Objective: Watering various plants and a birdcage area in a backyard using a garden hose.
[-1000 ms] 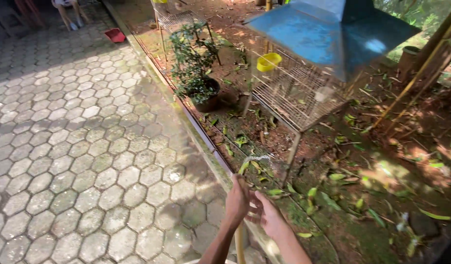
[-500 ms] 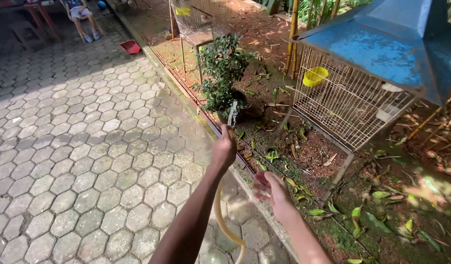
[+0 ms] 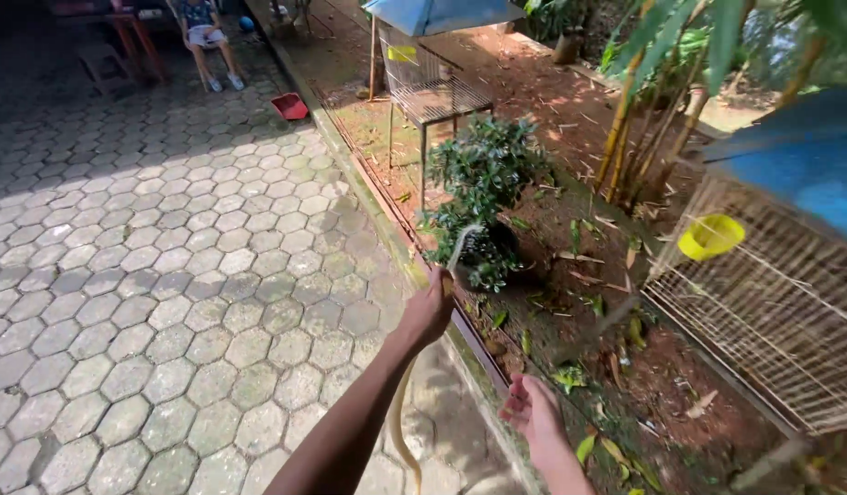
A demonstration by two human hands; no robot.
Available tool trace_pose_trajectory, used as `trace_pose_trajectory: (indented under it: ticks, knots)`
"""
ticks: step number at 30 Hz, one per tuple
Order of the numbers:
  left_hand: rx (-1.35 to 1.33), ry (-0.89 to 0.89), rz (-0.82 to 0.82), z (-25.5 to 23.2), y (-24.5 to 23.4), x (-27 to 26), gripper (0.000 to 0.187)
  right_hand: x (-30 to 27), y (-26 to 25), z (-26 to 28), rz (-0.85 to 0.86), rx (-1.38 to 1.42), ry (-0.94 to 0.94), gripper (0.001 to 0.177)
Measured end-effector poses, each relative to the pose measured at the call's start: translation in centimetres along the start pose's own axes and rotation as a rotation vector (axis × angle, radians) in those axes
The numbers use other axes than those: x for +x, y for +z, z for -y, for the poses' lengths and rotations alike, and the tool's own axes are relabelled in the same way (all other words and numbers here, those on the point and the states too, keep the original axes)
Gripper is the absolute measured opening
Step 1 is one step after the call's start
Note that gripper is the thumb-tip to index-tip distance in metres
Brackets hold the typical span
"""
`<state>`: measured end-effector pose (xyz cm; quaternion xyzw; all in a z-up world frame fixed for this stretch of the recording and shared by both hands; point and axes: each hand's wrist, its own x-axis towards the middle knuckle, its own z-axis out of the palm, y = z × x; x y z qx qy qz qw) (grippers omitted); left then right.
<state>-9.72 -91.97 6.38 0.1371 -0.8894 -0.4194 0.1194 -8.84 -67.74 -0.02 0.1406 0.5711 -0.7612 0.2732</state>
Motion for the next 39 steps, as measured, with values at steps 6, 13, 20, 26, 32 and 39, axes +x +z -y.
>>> trace_pose_trajectory:
  ticks: [6,13,20,26,32,39]
  knots:
    - [0.007,0.051,0.155,6.9,-2.7,6.9,0.035,4.8,10.8,3.3,0.038,-0.014,0.03,0.021]
    - [-0.043,0.079,0.398,12.0,-9.6,13.5,0.015,11.0,20.6,2.5,-0.025,-0.044,0.039,0.022]
    - [-0.011,-0.095,0.417,21.1,-24.0,24.5,0.014,21.4,34.9,-0.9,-0.089,-0.021,-0.016,0.026]
    - [0.071,0.006,0.492,25.9,-36.1,32.4,0.016,23.7,49.9,0.7,-0.081,-0.039,-0.097,0.023]
    - [0.106,-0.056,0.501,31.0,-44.8,39.5,0.02,30.7,60.3,2.6,-0.06,-0.047,-0.172,0.024]
    - [0.095,-0.156,0.379,36.5,-51.3,50.2,0.037,41.6,71.6,4.4,-0.038,-0.042,-0.141,0.029]
